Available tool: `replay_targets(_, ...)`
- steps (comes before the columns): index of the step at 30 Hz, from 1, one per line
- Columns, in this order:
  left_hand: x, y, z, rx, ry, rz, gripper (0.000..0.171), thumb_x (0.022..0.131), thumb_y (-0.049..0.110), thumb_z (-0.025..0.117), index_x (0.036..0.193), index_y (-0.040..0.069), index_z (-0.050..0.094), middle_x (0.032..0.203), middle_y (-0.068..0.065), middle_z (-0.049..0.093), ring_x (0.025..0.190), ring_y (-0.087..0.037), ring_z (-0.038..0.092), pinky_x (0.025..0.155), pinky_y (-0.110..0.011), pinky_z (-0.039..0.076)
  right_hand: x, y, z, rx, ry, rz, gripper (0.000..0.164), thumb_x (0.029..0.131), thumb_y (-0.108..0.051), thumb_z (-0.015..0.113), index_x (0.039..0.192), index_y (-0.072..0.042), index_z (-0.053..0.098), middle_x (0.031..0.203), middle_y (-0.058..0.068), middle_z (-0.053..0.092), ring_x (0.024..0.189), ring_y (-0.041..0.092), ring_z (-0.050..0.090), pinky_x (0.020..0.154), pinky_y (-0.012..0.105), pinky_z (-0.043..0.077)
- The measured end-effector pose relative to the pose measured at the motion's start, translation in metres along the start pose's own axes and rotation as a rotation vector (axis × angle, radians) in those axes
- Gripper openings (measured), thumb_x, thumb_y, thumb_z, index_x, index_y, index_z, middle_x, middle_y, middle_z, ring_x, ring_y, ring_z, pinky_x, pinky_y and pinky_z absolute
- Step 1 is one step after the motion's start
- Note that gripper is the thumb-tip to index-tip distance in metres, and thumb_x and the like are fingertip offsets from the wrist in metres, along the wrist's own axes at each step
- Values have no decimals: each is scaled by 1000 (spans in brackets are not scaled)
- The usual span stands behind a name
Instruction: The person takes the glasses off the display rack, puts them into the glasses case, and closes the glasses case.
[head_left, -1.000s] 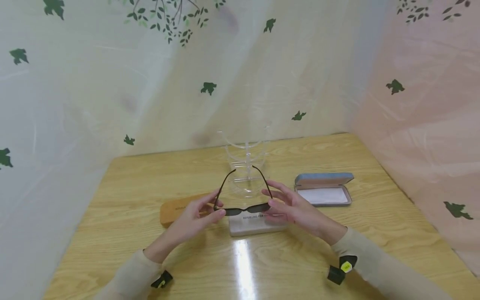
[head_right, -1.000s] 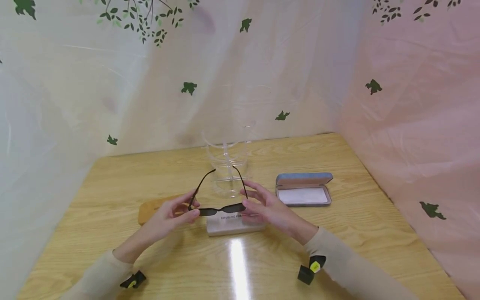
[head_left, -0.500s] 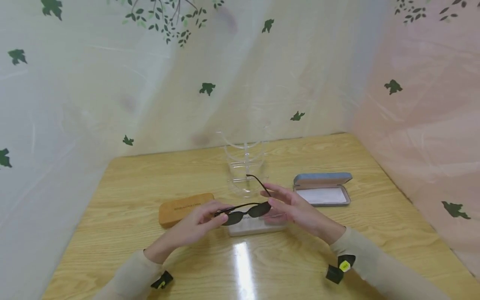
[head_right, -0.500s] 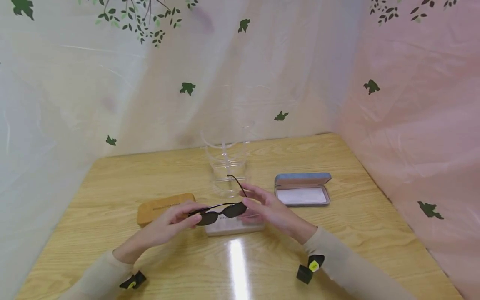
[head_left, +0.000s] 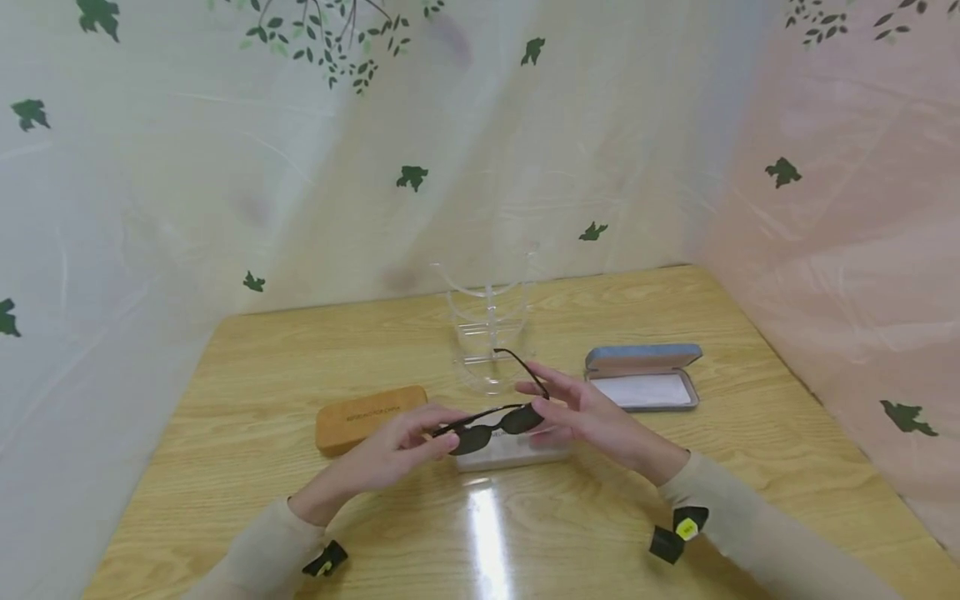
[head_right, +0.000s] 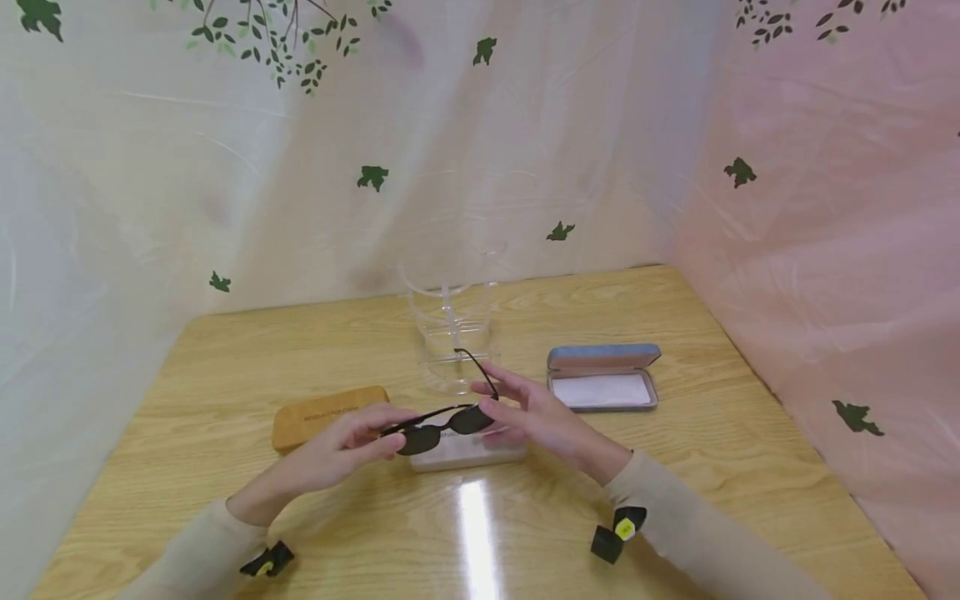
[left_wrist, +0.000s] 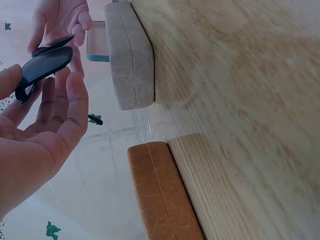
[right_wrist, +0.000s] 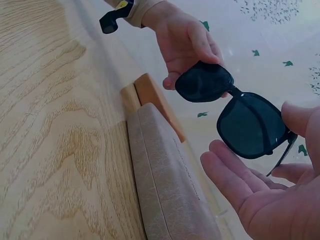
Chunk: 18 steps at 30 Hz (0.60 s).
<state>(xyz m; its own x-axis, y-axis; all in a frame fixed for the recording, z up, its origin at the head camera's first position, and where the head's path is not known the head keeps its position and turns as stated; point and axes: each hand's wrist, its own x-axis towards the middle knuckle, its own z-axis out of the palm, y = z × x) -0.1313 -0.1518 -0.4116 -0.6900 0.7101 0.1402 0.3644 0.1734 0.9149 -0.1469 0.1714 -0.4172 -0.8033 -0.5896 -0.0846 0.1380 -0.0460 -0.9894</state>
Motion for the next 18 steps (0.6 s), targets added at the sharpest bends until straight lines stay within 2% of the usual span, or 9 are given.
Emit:
replay_targets(5,-1,0,-1,3,-17,-6,35,105,11,57,140,7,59,132,-10,61,107,-17,60,82,-31,59,-1,0,0,-6,-22,-12,69,106,-18,57,163,-14,18,160,27,28,112,41,66,94,54,56)
replay_targets(12,0,3,-1,12,-47,-5,35,105,13,56,140,8,59,133,-9,61,106,-18,60,80,-40,61,0,1,0,-31,-37,-3,73,105,-16,59,164,-20,17,160,26,29,110,40,67,93,51,57)
replay_targets(16,0,5,-2,24,-64,9,35,106,13,56,140,7,59,130,-9,61,106,-17,58,80,-38,61,0,0,0,-59,-44,6,75,103,-17,62,164,-18,18,157,26,36,111,37,67,93,50,57)
replay_targets(18,-1,6,-3,42,-70,0,36,106,14,56,141,8,60,129,-8,61,101,-16,59,76,-35,60,0,0,0,-74,-44,9,74,103,-17,63,163,-17,20,155,26,40,109,37,68,92,49,58)
